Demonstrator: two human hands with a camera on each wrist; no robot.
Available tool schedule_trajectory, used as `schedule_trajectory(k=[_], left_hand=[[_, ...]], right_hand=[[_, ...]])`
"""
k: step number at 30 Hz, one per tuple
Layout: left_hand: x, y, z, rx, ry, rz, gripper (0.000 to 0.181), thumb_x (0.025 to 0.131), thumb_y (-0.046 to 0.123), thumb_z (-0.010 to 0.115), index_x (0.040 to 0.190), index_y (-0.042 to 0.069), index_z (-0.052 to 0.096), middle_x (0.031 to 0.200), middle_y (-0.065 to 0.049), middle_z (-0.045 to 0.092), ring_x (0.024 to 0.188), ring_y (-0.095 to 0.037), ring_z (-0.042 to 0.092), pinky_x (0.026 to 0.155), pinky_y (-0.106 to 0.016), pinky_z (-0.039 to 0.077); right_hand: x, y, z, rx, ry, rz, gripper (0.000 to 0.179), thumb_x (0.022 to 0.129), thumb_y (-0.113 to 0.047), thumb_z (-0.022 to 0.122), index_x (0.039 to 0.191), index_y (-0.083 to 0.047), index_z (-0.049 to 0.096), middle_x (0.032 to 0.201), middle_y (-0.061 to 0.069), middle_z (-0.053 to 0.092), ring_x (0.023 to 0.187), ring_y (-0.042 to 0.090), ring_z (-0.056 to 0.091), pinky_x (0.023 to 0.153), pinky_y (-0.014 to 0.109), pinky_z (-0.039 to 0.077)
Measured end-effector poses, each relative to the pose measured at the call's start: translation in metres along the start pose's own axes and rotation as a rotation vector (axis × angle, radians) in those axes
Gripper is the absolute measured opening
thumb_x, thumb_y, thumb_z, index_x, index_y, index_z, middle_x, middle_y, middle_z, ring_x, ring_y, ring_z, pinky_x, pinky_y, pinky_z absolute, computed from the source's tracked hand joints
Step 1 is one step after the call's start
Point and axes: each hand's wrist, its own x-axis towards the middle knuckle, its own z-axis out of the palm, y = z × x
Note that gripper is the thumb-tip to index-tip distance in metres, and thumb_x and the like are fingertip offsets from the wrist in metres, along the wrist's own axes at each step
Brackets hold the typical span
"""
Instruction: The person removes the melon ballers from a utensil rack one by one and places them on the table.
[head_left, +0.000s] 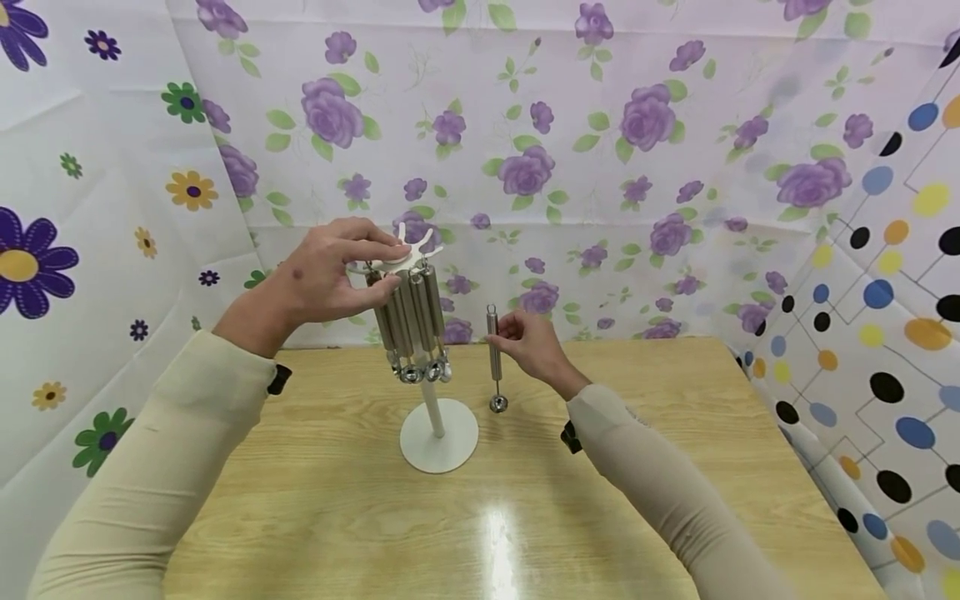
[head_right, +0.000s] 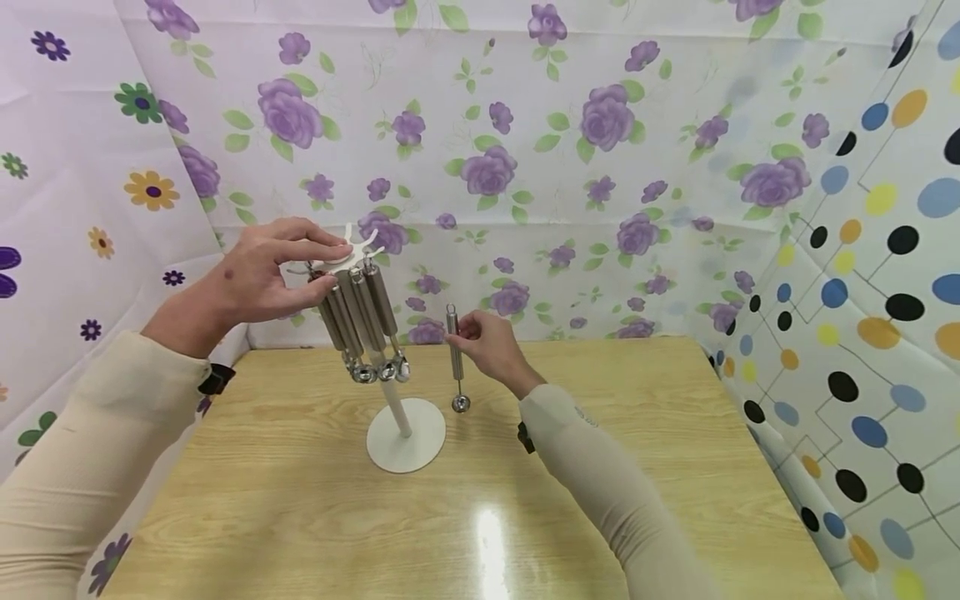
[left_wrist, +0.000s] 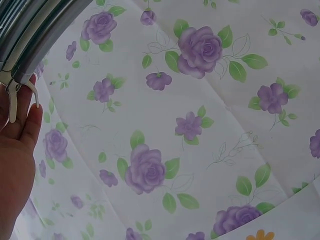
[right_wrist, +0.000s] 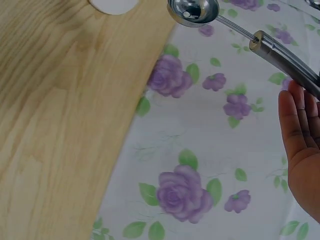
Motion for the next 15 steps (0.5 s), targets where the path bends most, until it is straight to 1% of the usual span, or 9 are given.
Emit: schedule_trajectory(k=[7, 11, 15], left_hand=[[-0.001, 0.000, 0.000, 0.018, 0.006, 0.018, 0.035, 0.082, 0.010, 0.074, 0.116, 0.003, 0.075, 0.107, -0.014, 0.068, 0.098, -0.035, 0.062, 0.079, -0.052, 0.048], [-0.001, -0.001, 0.001, 0.019, 0.010, 0.033, 0.035, 0.081, 0.009, 0.074, 0.116, 0.003, 0.075, 0.108, -0.014, 0.068, 0.099, -0.035, 0.062, 0.080, -0.053, 0.048], [-0.001, -0.002, 0.002, 0.010, 0.019, 0.045, 0.036, 0.081, 0.009, 0.074, 0.116, 0.002, 0.074, 0.109, -0.014, 0.068, 0.100, -0.035, 0.062, 0.081, -0.053, 0.049]], right_hand=[[-0.002, 0.018, 0.009, -0.013, 0.013, 0.056, 0.025, 0.092, -0.023, 0.075, 0.104, -0.002, 0.067, 0.091, 0.007, 0.068, 0.081, 0.019, 0.064, 0.073, 0.033, 0.055], [-0.002, 0.028, 0.014, -0.021, 0.027, 0.071, 0.025, 0.091, -0.023, 0.076, 0.102, -0.002, 0.068, 0.089, 0.006, 0.068, 0.079, 0.018, 0.064, 0.070, 0.032, 0.055], [-0.003, 0.039, 0.020, -0.009, 0.019, 0.089, 0.023, 0.090, -0.023, 0.077, 0.100, -0.003, 0.069, 0.086, 0.005, 0.068, 0.076, 0.017, 0.064, 0.066, 0.029, 0.055]])
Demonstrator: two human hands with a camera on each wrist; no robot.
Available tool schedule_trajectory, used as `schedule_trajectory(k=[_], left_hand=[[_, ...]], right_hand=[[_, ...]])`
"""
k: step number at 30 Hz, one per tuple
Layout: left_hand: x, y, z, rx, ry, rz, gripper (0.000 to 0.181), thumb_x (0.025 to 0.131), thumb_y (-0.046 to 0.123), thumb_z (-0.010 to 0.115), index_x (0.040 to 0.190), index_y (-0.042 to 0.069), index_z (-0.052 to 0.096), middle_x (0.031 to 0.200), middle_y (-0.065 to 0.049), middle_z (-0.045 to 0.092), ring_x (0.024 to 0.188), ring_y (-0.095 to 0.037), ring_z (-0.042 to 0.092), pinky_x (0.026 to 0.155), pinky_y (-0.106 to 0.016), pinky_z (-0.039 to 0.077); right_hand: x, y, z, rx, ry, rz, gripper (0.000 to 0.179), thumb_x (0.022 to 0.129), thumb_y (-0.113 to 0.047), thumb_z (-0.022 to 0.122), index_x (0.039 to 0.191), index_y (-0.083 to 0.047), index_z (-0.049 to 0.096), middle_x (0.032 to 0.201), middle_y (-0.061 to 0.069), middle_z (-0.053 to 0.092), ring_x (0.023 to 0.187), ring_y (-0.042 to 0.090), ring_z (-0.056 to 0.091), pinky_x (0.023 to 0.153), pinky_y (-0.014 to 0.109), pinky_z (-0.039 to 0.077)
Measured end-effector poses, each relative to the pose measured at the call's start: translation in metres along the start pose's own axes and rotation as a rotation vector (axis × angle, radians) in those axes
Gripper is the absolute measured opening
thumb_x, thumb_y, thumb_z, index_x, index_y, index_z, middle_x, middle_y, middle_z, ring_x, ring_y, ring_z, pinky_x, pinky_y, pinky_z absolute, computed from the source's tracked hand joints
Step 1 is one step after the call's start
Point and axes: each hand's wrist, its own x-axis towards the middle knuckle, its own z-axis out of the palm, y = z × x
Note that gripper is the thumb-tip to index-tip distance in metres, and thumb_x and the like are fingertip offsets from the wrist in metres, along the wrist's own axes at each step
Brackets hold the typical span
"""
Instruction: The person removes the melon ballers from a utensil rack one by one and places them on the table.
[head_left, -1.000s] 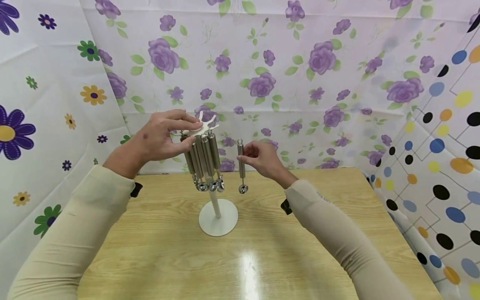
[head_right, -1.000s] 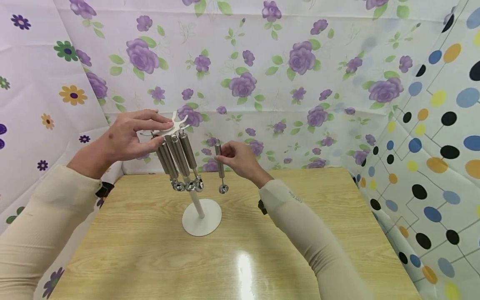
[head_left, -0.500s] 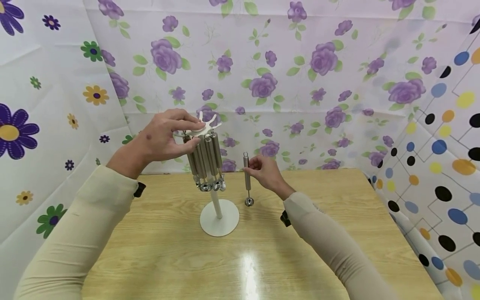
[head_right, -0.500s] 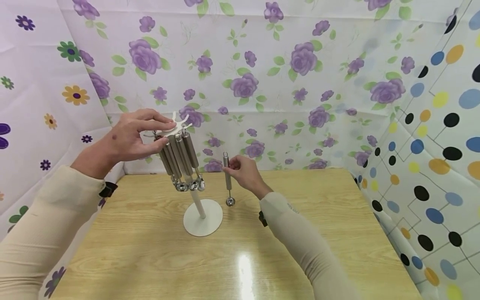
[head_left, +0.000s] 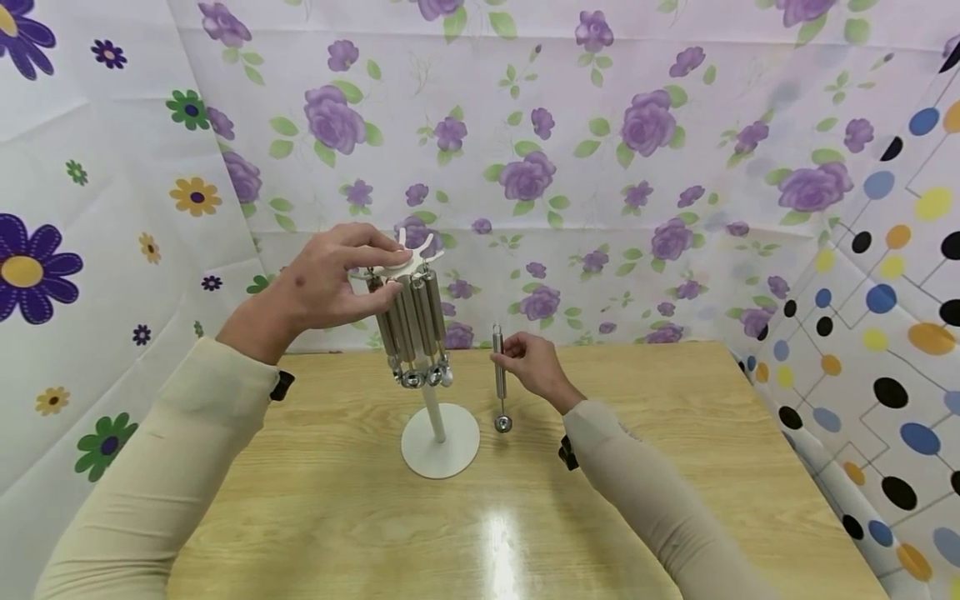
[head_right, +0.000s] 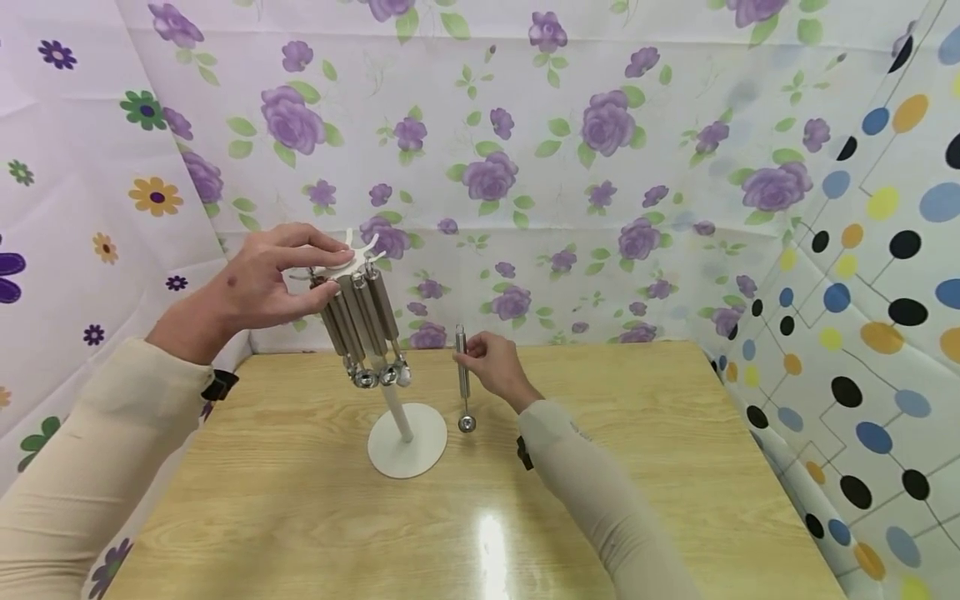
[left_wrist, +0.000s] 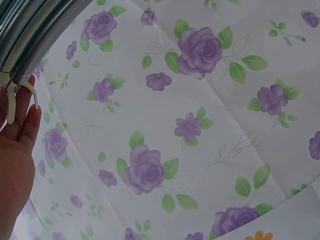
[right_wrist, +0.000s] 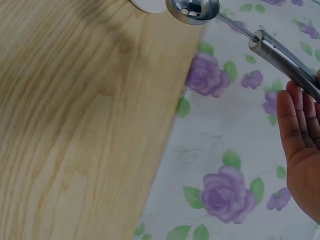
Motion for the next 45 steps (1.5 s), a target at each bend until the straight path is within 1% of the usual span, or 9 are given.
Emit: schedule_trajectory(k=[5, 9, 14, 21, 26, 30, 36, 40, 45], left_hand=[[-0.002, -0.002, 0.003, -0.011, 0.012, 0.012, 0.038, 0.079, 0.007, 0.075, 0.116, 0.000, 0.074, 0.114, -0.017, 0.067, 0.106, -0.037, 0.061, 0.085, -0.055, 0.049], [-0.003, -0.003, 0.004, -0.012, 0.021, 0.019, 0.039, 0.079, 0.007, 0.075, 0.117, -0.001, 0.073, 0.115, -0.018, 0.067, 0.108, -0.039, 0.060, 0.086, -0.056, 0.048], [-0.002, -0.003, 0.003, 0.000, 0.025, 0.027, 0.037, 0.079, 0.008, 0.074, 0.116, -0.001, 0.074, 0.113, -0.018, 0.068, 0.105, -0.038, 0.061, 0.084, -0.056, 0.048], [-0.001, -0.003, 0.002, 0.004, 0.030, 0.019, 0.036, 0.079, 0.008, 0.075, 0.114, 0.000, 0.075, 0.109, -0.016, 0.068, 0.100, -0.036, 0.063, 0.080, -0.054, 0.050], [-0.001, -0.004, 0.002, -0.014, 0.028, 0.016, 0.036, 0.079, 0.007, 0.075, 0.114, 0.000, 0.075, 0.108, -0.015, 0.068, 0.098, -0.034, 0.064, 0.076, -0.050, 0.051], [-0.001, -0.004, 0.002, -0.019, 0.027, 0.027, 0.037, 0.079, 0.006, 0.075, 0.115, 0.000, 0.074, 0.108, -0.015, 0.067, 0.097, -0.033, 0.064, 0.074, -0.048, 0.051], [0.001, -0.004, 0.006, -0.031, 0.034, 0.038, 0.036, 0.078, 0.006, 0.075, 0.114, 0.000, 0.075, 0.107, -0.015, 0.067, 0.095, -0.031, 0.064, 0.072, -0.046, 0.051], [0.001, -0.005, 0.006, -0.032, 0.029, 0.030, 0.036, 0.079, 0.006, 0.075, 0.114, 0.000, 0.075, 0.107, -0.015, 0.067, 0.095, -0.031, 0.064, 0.071, -0.045, 0.050], [-0.001, -0.005, 0.004, -0.028, 0.033, 0.025, 0.036, 0.079, 0.007, 0.075, 0.114, 0.000, 0.075, 0.107, -0.015, 0.067, 0.094, -0.031, 0.064, 0.071, -0.045, 0.050]], right_hand=[[-0.001, 0.011, 0.008, 0.040, -0.001, 0.025, 0.021, 0.089, -0.019, 0.078, 0.098, -0.002, 0.070, 0.085, 0.006, 0.069, 0.074, 0.017, 0.065, 0.065, 0.029, 0.056], [0.000, 0.017, 0.013, 0.044, 0.013, 0.058, 0.022, 0.089, -0.019, 0.078, 0.099, -0.002, 0.071, 0.085, 0.007, 0.069, 0.072, 0.017, 0.065, 0.063, 0.030, 0.056], [0.002, 0.025, 0.019, 0.041, 0.015, 0.103, 0.023, 0.090, -0.021, 0.077, 0.102, -0.001, 0.071, 0.087, 0.008, 0.067, 0.072, 0.017, 0.065, 0.063, 0.030, 0.055], [0.000, 0.037, 0.025, 0.034, -0.002, 0.142, 0.023, 0.091, -0.022, 0.076, 0.098, -0.001, 0.071, 0.084, 0.007, 0.067, 0.072, 0.021, 0.067, 0.058, 0.029, 0.052], [-0.001, 0.044, 0.031, 0.040, -0.027, 0.169, 0.024, 0.091, -0.021, 0.076, 0.099, 0.000, 0.070, 0.084, 0.008, 0.069, 0.073, 0.020, 0.068, 0.060, 0.029, 0.054], [-0.003, 0.050, 0.034, 0.041, -0.021, 0.206, 0.024, 0.091, -0.020, 0.076, 0.100, 0.001, 0.071, 0.086, 0.008, 0.069, 0.072, 0.016, 0.067, 0.061, 0.029, 0.055], [-0.010, 0.059, 0.035, 0.052, -0.049, 0.278, 0.024, 0.091, -0.019, 0.075, 0.101, 0.002, 0.071, 0.086, 0.009, 0.070, 0.074, 0.021, 0.069, 0.066, 0.033, 0.058], [-0.014, 0.065, 0.039, 0.032, -0.050, 0.317, 0.023, 0.091, -0.020, 0.076, 0.098, 0.002, 0.071, 0.082, 0.008, 0.071, 0.072, 0.022, 0.069, 0.063, 0.032, 0.056], [-0.015, 0.074, 0.045, 0.049, -0.065, 0.358, 0.023, 0.091, -0.021, 0.076, 0.094, 0.002, 0.072, 0.083, 0.008, 0.070, 0.071, 0.019, 0.067, 0.062, 0.028, 0.055]])
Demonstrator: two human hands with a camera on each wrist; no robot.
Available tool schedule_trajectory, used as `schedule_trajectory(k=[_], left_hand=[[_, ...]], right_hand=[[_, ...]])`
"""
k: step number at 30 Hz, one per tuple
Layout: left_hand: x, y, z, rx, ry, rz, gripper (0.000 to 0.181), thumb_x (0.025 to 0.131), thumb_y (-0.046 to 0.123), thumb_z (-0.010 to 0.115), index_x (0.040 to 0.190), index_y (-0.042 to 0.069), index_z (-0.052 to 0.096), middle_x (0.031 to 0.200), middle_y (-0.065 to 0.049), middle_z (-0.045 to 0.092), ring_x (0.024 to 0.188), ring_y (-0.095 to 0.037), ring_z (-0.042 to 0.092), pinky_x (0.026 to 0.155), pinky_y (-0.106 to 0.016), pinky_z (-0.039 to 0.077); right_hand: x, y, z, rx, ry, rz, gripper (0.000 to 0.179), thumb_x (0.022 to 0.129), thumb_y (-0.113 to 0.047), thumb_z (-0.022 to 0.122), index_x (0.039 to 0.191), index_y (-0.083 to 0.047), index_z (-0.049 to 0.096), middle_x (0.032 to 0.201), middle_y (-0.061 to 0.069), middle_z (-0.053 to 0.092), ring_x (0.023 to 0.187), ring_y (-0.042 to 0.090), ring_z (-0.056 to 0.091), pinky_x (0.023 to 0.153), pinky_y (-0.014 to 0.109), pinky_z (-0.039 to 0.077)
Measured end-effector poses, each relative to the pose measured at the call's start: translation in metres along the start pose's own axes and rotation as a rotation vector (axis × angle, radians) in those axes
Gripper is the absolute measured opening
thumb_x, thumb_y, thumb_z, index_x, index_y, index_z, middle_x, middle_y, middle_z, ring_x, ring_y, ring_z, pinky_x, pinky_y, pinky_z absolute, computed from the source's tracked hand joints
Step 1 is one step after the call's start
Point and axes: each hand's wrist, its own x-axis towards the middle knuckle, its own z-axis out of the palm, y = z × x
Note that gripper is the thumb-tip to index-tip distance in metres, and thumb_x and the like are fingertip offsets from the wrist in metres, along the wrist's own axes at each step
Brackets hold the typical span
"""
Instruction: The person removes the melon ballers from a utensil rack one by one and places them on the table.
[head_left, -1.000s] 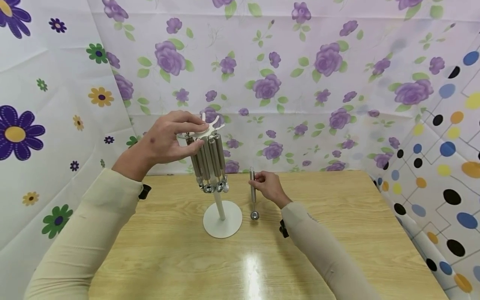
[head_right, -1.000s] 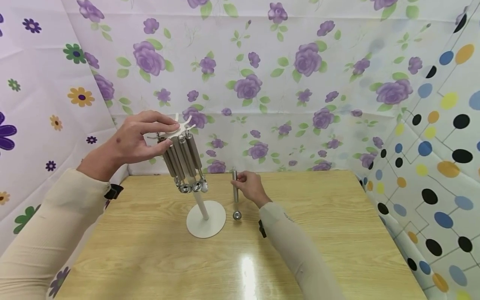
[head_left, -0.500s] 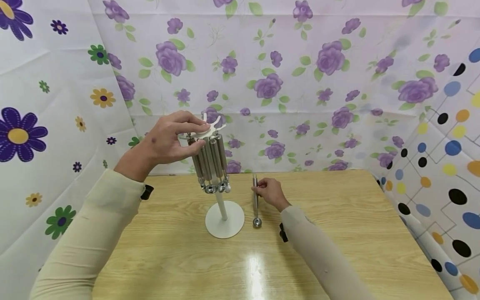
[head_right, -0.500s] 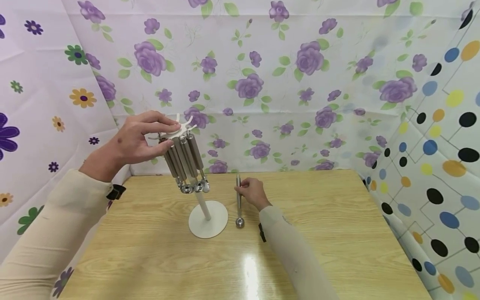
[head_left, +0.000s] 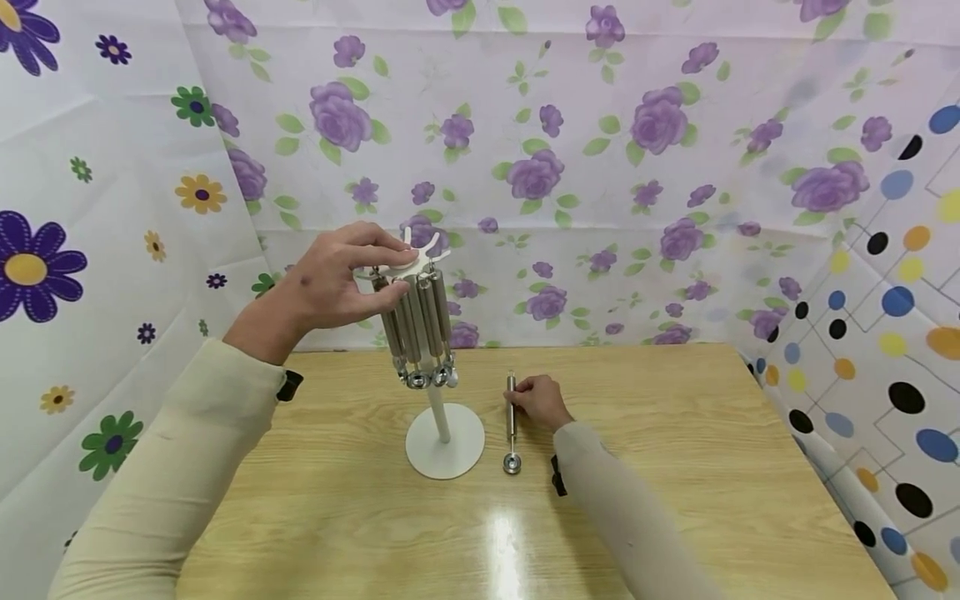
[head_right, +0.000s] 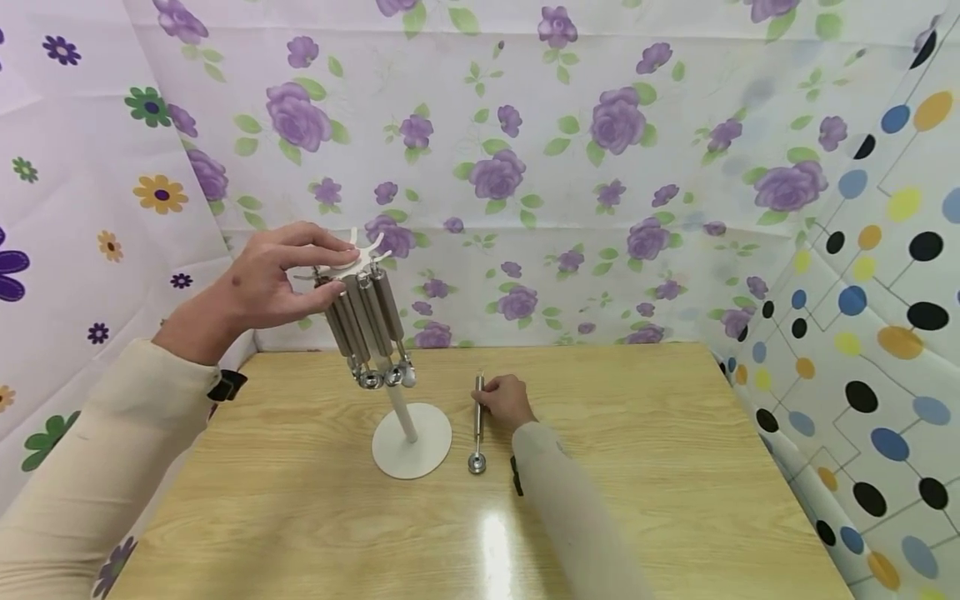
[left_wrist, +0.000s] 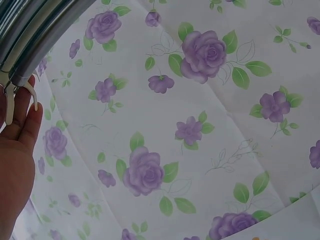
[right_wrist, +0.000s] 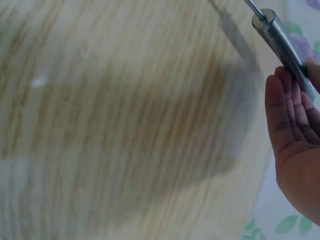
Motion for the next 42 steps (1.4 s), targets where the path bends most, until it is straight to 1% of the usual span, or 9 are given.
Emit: schedule_trajectory(k=[5, 10, 18, 23, 26, 30, 33, 36, 42], left_hand=[[0.000, -0.001, -0.001, 0.012, -0.003, 0.006, 0.037, 0.080, 0.010, 0.075, 0.115, 0.000, 0.074, 0.108, -0.016, 0.067, 0.095, -0.031, 0.063, 0.071, -0.043, 0.050], [-0.001, -0.001, 0.000, 0.011, -0.002, -0.002, 0.037, 0.080, 0.010, 0.076, 0.115, 0.000, 0.074, 0.107, -0.016, 0.067, 0.096, -0.032, 0.063, 0.073, -0.046, 0.050], [0.001, 0.001, -0.001, 0.014, 0.004, -0.008, 0.036, 0.079, 0.007, 0.077, 0.114, 0.000, 0.075, 0.108, -0.015, 0.067, 0.097, -0.032, 0.063, 0.073, -0.047, 0.051], [0.000, 0.000, 0.000, 0.014, -0.001, 0.000, 0.037, 0.079, 0.007, 0.076, 0.116, 0.000, 0.074, 0.108, -0.015, 0.067, 0.096, -0.031, 0.063, 0.073, -0.046, 0.051], [0.000, 0.000, -0.001, 0.017, -0.002, 0.008, 0.038, 0.079, 0.008, 0.076, 0.116, 0.000, 0.074, 0.108, -0.015, 0.067, 0.095, -0.031, 0.062, 0.070, -0.045, 0.050], [0.000, 0.002, -0.003, 0.018, -0.012, -0.009, 0.037, 0.078, 0.008, 0.077, 0.115, 0.001, 0.075, 0.106, -0.014, 0.067, 0.093, -0.030, 0.062, 0.071, -0.044, 0.048], [0.000, 0.003, -0.004, 0.021, -0.019, -0.019, 0.036, 0.078, 0.009, 0.078, 0.114, 0.002, 0.076, 0.104, -0.013, 0.068, 0.091, -0.029, 0.061, 0.071, -0.044, 0.047], [0.000, 0.004, -0.005, 0.031, -0.020, -0.016, 0.036, 0.079, 0.011, 0.077, 0.113, 0.002, 0.076, 0.103, -0.012, 0.068, 0.090, -0.029, 0.061, 0.070, -0.043, 0.046], [0.003, 0.003, -0.003, 0.036, -0.024, -0.002, 0.035, 0.083, 0.020, 0.074, 0.112, 0.002, 0.076, 0.102, -0.012, 0.068, 0.089, -0.028, 0.060, 0.070, -0.043, 0.045]], right_hand=[[0.001, 0.007, 0.006, -0.012, 0.004, 0.035, 0.023, 0.090, -0.020, 0.077, 0.091, 0.002, 0.072, 0.081, 0.010, 0.071, 0.070, 0.021, 0.067, 0.059, 0.027, 0.053], [0.001, 0.013, 0.011, -0.072, 0.010, 0.067, 0.021, 0.090, -0.021, 0.077, 0.089, 0.000, 0.072, 0.073, 0.007, 0.070, 0.063, 0.018, 0.067, 0.055, 0.027, 0.053], [0.004, 0.011, 0.013, -0.137, 0.029, 0.060, 0.020, 0.090, -0.020, 0.077, 0.086, -0.002, 0.073, 0.070, 0.005, 0.069, 0.061, 0.016, 0.066, 0.055, 0.026, 0.052], [0.000, 0.010, 0.010, -0.127, 0.010, 0.044, 0.021, 0.090, -0.021, 0.077, 0.086, -0.001, 0.073, 0.070, 0.005, 0.069, 0.061, 0.017, 0.066, 0.056, 0.027, 0.052], [-0.002, 0.009, 0.006, -0.108, -0.016, 0.046, 0.023, 0.090, -0.023, 0.077, 0.090, 0.000, 0.073, 0.072, 0.006, 0.070, 0.063, 0.018, 0.067, 0.057, 0.028, 0.053], [-0.004, 0.003, -0.004, -0.114, -0.019, 0.034, 0.026, 0.091, -0.023, 0.075, 0.097, 0.002, 0.074, 0.080, 0.009, 0.072, 0.071, 0.021, 0.070, 0.062, 0.030, 0.055], [-0.006, -0.003, -0.013, -0.102, -0.016, 0.005, 0.028, 0.092, -0.023, 0.074, 0.102, 0.004, 0.073, 0.088, 0.014, 0.073, 0.077, 0.026, 0.072, 0.067, 0.032, 0.057], [-0.008, -0.012, -0.020, -0.058, -0.027, -0.032, 0.032, 0.093, -0.022, 0.073, 0.108, 0.006, 0.071, 0.095, 0.018, 0.072, 0.082, 0.032, 0.072, 0.073, 0.038, 0.059], [-0.010, -0.027, -0.036, 0.014, -0.049, -0.106, 0.032, 0.094, -0.020, 0.072, 0.111, 0.006, 0.069, 0.095, 0.017, 0.071, 0.083, 0.031, 0.072, 0.081, 0.048, 0.057]])
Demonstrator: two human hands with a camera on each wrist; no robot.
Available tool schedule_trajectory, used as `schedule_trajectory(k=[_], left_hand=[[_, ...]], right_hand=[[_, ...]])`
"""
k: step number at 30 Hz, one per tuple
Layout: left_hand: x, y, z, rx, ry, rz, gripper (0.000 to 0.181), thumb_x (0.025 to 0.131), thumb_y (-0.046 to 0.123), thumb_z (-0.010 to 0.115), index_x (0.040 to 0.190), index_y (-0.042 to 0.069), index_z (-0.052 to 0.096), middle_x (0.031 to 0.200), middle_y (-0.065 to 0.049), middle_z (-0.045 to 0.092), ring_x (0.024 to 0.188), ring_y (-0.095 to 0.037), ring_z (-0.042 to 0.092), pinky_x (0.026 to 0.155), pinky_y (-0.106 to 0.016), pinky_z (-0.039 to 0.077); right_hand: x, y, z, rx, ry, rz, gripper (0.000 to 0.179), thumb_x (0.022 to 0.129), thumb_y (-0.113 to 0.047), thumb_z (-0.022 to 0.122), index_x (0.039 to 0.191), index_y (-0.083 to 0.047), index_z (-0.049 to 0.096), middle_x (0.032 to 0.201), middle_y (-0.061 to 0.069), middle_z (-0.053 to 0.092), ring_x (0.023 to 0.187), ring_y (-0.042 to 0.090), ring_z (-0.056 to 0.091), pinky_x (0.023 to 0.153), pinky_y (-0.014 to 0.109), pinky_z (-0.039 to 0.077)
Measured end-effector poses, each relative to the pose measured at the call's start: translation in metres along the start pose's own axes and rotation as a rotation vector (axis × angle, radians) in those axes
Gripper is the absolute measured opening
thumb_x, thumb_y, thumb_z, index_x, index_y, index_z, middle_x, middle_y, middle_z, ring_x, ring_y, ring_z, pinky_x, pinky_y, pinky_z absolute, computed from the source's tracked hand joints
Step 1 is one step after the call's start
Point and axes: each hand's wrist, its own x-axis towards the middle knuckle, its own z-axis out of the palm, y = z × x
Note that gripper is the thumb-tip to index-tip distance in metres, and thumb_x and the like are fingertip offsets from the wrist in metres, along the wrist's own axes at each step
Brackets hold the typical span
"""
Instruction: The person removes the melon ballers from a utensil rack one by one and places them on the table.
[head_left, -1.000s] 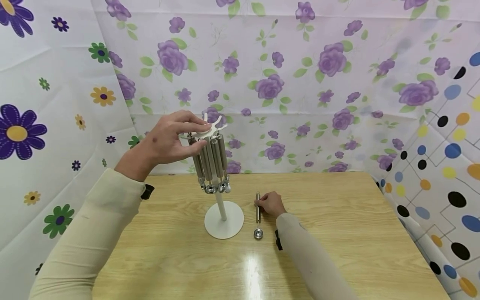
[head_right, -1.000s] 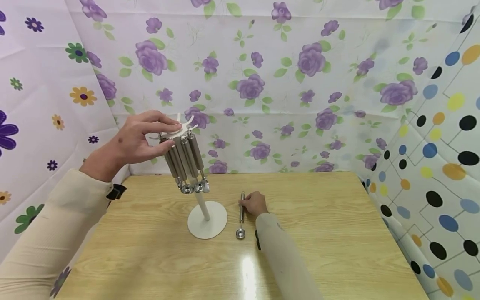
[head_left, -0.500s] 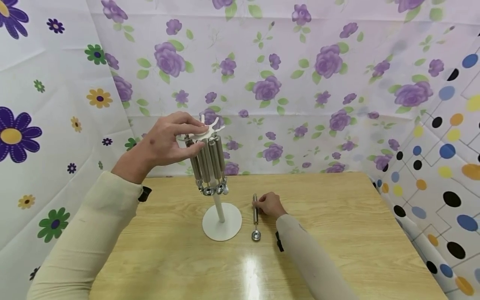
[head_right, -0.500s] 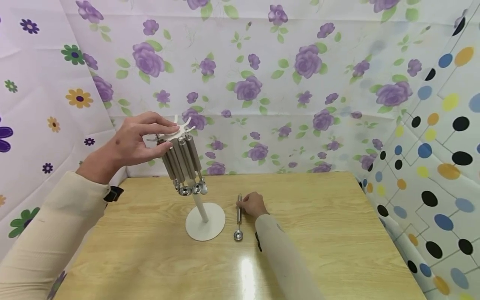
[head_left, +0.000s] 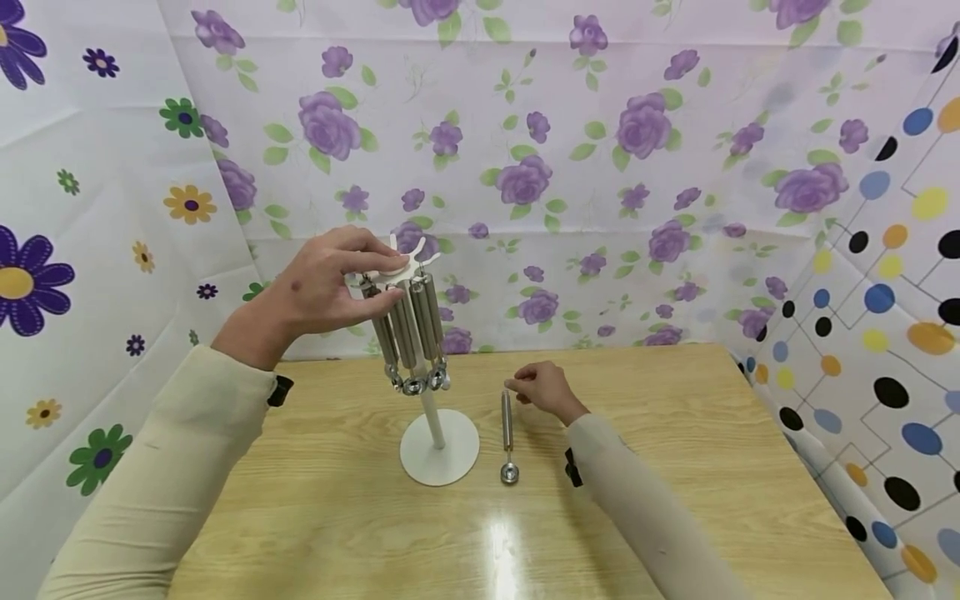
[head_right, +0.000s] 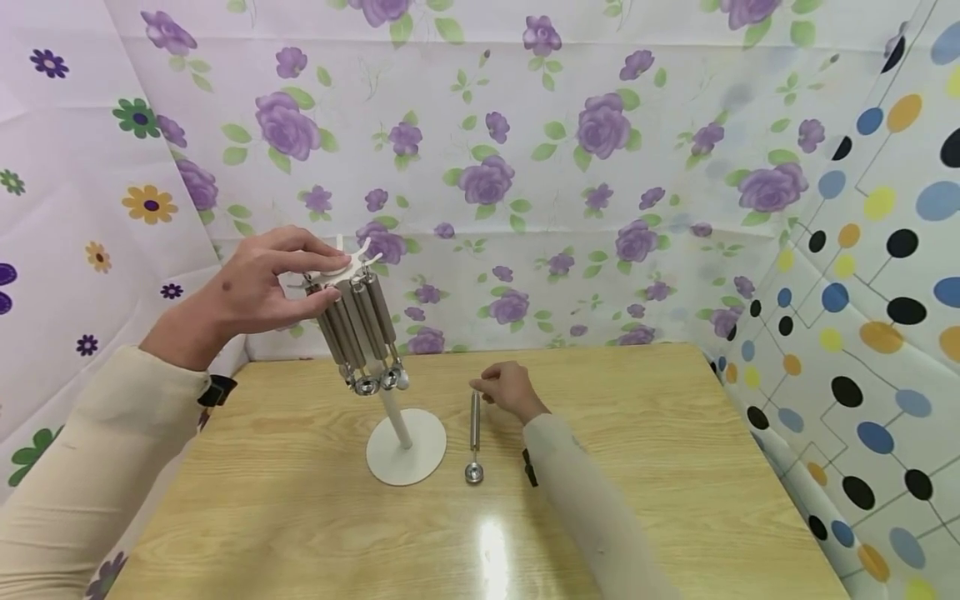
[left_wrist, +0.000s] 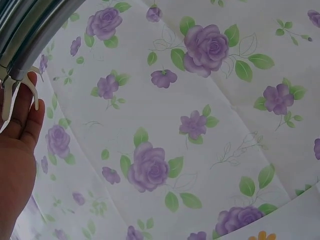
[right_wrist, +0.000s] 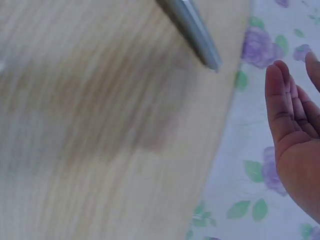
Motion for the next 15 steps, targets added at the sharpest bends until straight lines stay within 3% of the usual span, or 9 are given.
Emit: schedule_trajectory(k=[9, 15], left_hand=[[0.001, 0.000, 0.000, -0.004, -0.009, 0.018, 0.036, 0.080, 0.015, 0.074, 0.112, 0.000, 0.076, 0.102, -0.013, 0.067, 0.088, -0.028, 0.059, 0.068, -0.041, 0.044], [0.002, 0.001, -0.003, 0.032, -0.019, 0.024, 0.035, 0.080, 0.016, 0.073, 0.111, 0.001, 0.076, 0.098, -0.012, 0.067, 0.082, -0.025, 0.057, 0.065, -0.040, 0.042]], right_hand=[[0.001, -0.023, -0.022, 0.078, 0.000, -0.065, 0.032, 0.094, -0.017, 0.072, 0.114, 0.008, 0.068, 0.095, 0.015, 0.071, 0.084, 0.030, 0.072, 0.072, 0.033, 0.060], [-0.001, -0.041, -0.034, 0.083, -0.027, -0.116, 0.034, 0.096, -0.018, 0.069, 0.119, 0.007, 0.066, 0.101, 0.018, 0.071, 0.088, 0.031, 0.071, 0.076, 0.032, 0.059]])
